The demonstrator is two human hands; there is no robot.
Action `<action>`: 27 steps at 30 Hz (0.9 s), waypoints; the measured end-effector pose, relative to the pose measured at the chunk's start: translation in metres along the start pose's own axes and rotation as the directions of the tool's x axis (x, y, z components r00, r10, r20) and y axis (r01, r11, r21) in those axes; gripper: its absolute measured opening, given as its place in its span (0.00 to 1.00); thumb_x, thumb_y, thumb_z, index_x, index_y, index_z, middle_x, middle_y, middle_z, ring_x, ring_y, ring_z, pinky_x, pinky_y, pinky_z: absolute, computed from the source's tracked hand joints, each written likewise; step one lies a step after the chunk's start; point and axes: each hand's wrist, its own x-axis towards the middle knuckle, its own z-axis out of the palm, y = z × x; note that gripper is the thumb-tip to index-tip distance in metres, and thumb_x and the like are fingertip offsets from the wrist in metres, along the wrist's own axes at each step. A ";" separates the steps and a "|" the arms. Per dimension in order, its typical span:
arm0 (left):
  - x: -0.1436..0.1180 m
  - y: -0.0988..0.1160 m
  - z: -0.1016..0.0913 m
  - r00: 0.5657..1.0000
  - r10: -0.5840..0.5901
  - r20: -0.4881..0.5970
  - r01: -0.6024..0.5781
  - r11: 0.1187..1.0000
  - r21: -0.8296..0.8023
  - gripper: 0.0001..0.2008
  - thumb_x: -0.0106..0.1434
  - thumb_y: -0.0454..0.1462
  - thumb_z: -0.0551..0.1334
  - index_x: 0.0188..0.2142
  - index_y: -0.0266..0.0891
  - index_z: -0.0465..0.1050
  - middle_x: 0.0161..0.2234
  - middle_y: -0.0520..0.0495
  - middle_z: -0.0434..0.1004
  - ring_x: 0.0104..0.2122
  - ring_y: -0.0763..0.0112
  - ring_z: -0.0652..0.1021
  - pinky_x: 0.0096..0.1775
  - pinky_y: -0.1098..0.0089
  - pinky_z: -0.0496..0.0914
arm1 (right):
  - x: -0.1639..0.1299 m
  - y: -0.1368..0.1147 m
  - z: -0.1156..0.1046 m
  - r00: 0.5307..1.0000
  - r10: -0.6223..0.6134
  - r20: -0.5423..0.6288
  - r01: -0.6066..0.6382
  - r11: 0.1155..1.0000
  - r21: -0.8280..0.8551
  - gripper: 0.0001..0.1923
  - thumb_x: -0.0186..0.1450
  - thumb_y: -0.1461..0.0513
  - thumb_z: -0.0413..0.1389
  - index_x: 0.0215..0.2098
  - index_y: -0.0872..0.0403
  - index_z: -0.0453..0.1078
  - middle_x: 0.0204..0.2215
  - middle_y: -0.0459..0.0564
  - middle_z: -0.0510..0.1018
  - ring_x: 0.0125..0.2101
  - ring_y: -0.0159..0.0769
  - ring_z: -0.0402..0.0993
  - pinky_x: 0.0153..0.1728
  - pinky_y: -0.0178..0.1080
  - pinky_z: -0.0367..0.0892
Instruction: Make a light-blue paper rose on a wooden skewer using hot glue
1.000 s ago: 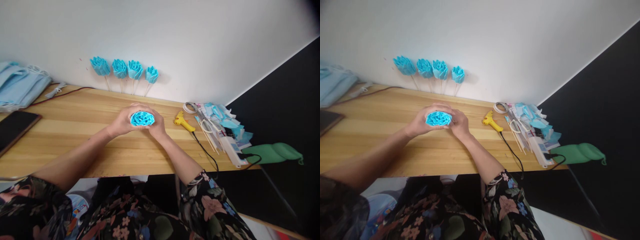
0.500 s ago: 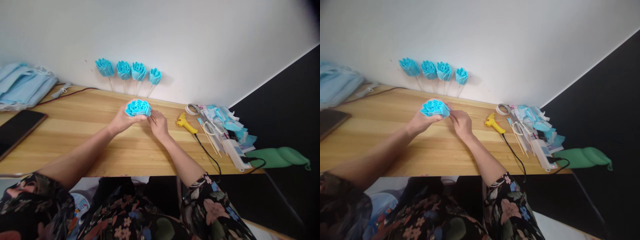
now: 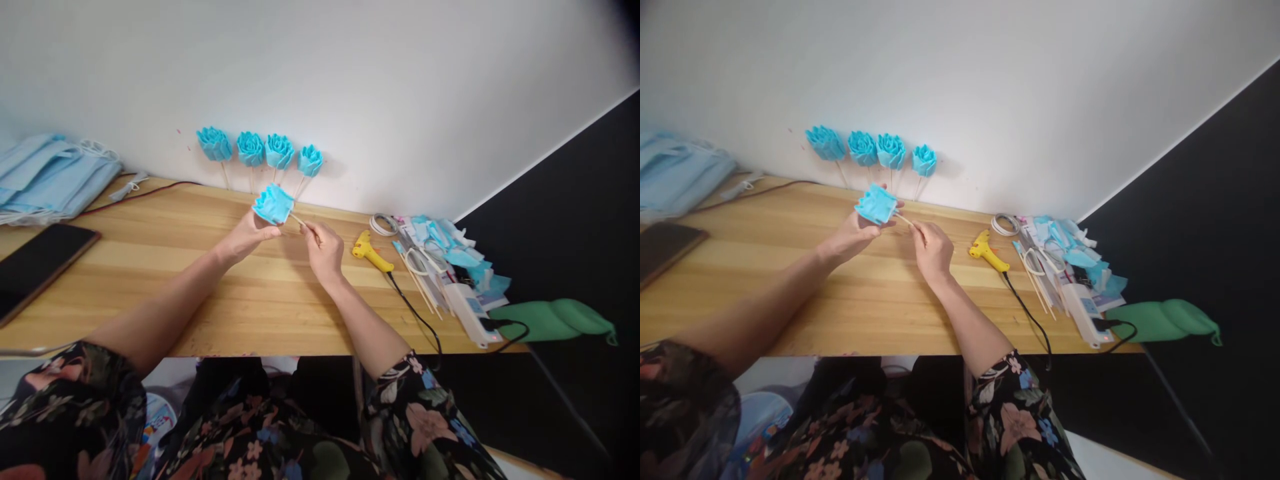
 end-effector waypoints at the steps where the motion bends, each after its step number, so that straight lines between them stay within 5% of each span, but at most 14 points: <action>1: 0.000 -0.001 0.001 1.000 -0.018 -0.002 0.018 1.000 -0.023 0.42 0.51 0.57 0.81 0.59 0.43 0.73 0.59 0.36 0.79 0.59 0.52 0.79 0.58 0.58 0.72 | 0.001 0.001 0.000 1.000 0.022 -0.014 -0.022 1.000 0.012 0.16 0.76 0.53 0.55 0.41 0.50 0.83 0.36 0.52 0.88 0.38 0.42 0.83 0.43 0.41 0.73; 7: 0.001 -0.005 0.009 0.985 -0.094 -0.148 0.071 0.986 -0.152 0.33 0.59 0.61 0.74 0.52 0.43 0.75 0.51 0.40 0.83 0.50 0.59 0.82 0.51 0.62 0.73 | 0.005 0.004 -0.001 0.985 0.172 0.019 -0.173 0.974 0.149 0.20 0.73 0.49 0.54 0.42 0.53 0.83 0.33 0.49 0.87 0.29 0.35 0.77 0.33 0.36 0.69; 12: 0.001 -0.004 0.005 0.931 -0.095 -0.352 0.077 0.995 -0.064 0.23 0.56 0.53 0.78 0.31 0.39 0.74 0.29 0.51 0.78 0.32 0.72 0.77 0.41 0.68 0.71 | 0.005 0.005 -0.001 0.976 0.208 0.064 -0.217 0.958 0.188 0.19 0.73 0.50 0.56 0.44 0.54 0.83 0.30 0.46 0.86 0.23 0.30 0.71 0.28 0.34 0.63; 21: -0.001 0.000 0.007 0.959 -0.061 -0.276 0.073 0.997 0.033 0.24 0.59 0.53 0.77 0.23 0.41 0.70 0.18 0.55 0.67 0.23 0.73 0.68 0.33 0.67 0.65 | 0.006 0.025 0.002 0.945 0.305 0.113 -0.290 0.947 -0.135 0.17 0.71 0.64 0.57 0.56 0.48 0.79 0.34 0.46 0.89 0.28 0.37 0.80 0.33 0.37 0.70; 24: -0.002 0.003 0.010 0.965 -0.083 -0.247 0.096 0.994 0.042 0.27 0.58 0.55 0.77 0.21 0.42 0.67 0.17 0.55 0.65 0.22 0.74 0.66 0.32 0.66 0.64 | 0.007 0.022 0.000 0.973 0.198 0.121 -0.176 0.969 -0.174 0.14 0.71 0.64 0.59 0.52 0.49 0.81 0.44 0.52 0.89 0.42 0.45 0.84 0.46 0.44 0.75; 27: -0.003 0.007 0.013 0.970 -0.100 -0.222 0.118 0.991 0.068 0.30 0.56 0.57 0.77 0.19 0.41 0.65 0.16 0.55 0.64 0.21 0.74 0.65 0.30 0.66 0.61 | 0.005 0.008 -0.003 0.989 -0.018 0.147 0.023 0.999 -0.028 0.12 0.74 0.58 0.58 0.52 0.48 0.80 0.50 0.53 0.88 0.51 0.45 0.83 0.56 0.47 0.74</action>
